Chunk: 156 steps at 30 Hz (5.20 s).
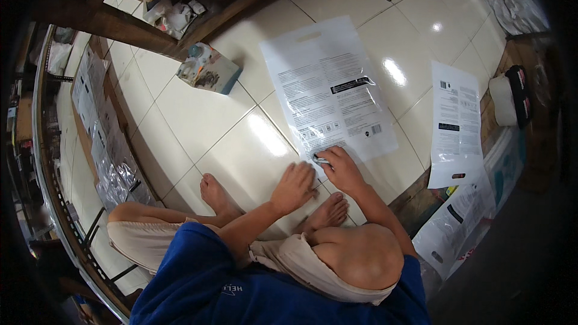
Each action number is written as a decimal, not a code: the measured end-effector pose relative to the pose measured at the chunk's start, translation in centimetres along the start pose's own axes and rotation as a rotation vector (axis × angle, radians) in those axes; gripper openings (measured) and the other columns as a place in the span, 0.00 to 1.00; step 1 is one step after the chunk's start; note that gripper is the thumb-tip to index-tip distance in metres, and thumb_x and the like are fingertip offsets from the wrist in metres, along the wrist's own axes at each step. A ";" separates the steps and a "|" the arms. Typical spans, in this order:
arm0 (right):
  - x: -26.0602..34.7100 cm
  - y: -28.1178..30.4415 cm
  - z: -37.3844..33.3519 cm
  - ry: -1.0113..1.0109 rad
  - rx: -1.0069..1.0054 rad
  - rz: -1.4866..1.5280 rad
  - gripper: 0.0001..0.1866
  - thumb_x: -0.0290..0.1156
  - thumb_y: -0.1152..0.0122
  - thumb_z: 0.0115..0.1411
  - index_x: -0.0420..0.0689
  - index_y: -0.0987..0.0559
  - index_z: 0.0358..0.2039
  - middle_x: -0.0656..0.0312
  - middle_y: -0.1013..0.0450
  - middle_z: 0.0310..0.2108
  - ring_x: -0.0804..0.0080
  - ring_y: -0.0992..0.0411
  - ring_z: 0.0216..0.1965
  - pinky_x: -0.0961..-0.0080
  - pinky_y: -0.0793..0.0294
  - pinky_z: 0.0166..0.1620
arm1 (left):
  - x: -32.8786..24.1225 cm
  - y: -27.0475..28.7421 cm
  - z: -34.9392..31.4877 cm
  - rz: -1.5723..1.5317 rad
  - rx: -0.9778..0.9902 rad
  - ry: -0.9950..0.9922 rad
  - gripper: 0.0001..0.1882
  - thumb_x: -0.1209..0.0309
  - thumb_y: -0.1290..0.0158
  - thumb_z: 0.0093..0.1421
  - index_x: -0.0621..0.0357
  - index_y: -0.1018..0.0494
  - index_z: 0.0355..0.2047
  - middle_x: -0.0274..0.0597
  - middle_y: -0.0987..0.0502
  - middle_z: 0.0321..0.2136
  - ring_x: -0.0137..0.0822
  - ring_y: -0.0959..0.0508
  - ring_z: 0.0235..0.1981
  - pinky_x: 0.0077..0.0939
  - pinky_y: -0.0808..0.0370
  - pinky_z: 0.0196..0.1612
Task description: The person sits on the floor and cleans a large transparent plastic sheet using a small cloth and a liquid from a bottle. They repeatedly apply the liquid and wipe the surface of the sheet.
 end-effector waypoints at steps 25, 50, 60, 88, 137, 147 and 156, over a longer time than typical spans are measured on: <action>-0.7 -4.5 11.9 0.165 0.095 -0.350 0.10 0.23 0.46 0.55 0.41 0.21 0.38 0.51 0.31 0.43 0.51 0.31 0.48 0.58 0.25 0.48 | -4.0 -2.8 -0.4 0.066 0.127 -0.060 0.29 0.62 0.58 0.63 0.69 0.38 0.61 0.57 0.41 0.65 0.50 0.44 0.68 0.51 0.47 0.68; -1.3 -4.3 20.2 0.075 0.199 -0.241 0.09 0.24 0.48 0.59 0.40 0.22 0.38 0.49 0.29 0.38 0.51 0.29 0.44 0.61 0.27 0.48 | -3.2 -1.9 -0.2 -0.023 0.124 -0.074 0.27 0.63 0.54 0.61 0.66 0.35 0.57 0.57 0.39 0.64 0.51 0.42 0.67 0.50 0.43 0.66; -0.5 -4.9 12.8 0.246 0.051 -0.351 0.10 0.21 0.46 0.55 0.41 0.20 0.37 0.54 0.32 0.38 0.54 0.30 0.43 0.62 0.25 0.45 | -3.7 -3.3 -0.7 -0.066 0.259 -0.009 0.31 0.59 0.61 0.66 0.64 0.41 0.64 0.53 0.48 0.69 0.46 0.50 0.71 0.52 0.54 0.70; -2.3 0.8 21.1 -0.014 -0.212 -0.055 0.10 0.24 0.39 0.55 0.40 0.22 0.39 0.49 0.28 0.36 0.48 0.28 0.42 0.57 0.28 0.46 | 9.7 6.6 5.1 -0.429 -0.279 0.195 0.28 0.68 0.41 0.56 0.64 0.33 0.55 0.58 0.27 0.50 0.52 0.26 0.53 0.45 0.31 0.56; -7.9 4.4 21.1 -0.360 -0.249 -0.324 0.08 0.29 0.44 0.58 0.40 0.21 0.35 0.45 0.28 0.35 0.44 0.28 0.42 0.54 0.26 0.46 | 16.7 9.5 10.0 0.108 0.131 0.436 0.67 0.39 0.37 0.45 0.66 0.63 0.70 0.52 0.56 0.70 0.56 0.60 0.72 0.56 0.59 0.71; -8.9 7.8 20.3 -0.391 -0.435 -0.337 0.08 0.30 0.42 0.58 0.41 0.19 0.33 0.45 0.27 0.36 0.46 0.27 0.39 0.56 0.28 0.45 | 16.7 9.9 8.5 0.156 0.147 0.473 0.69 0.36 0.38 0.45 0.68 0.65 0.69 0.52 0.56 0.70 0.55 0.59 0.72 0.54 0.58 0.71; -1.8 -7.2 19.0 0.065 -0.138 -0.403 0.08 0.30 0.47 0.61 0.42 0.21 0.36 0.47 0.28 0.39 0.51 0.28 0.43 0.60 0.26 0.46 | 16.8 9.5 8.7 0.161 0.219 0.509 0.69 0.35 0.39 0.46 0.63 0.66 0.71 0.47 0.59 0.72 0.49 0.63 0.73 0.55 0.60 0.71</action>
Point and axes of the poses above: each hand's wrist, its own z-axis towards the middle knuckle, its own y-axis out of the back of the hand, x = y × z, the point moved 7 cm from there along z, towards the middle knuckle
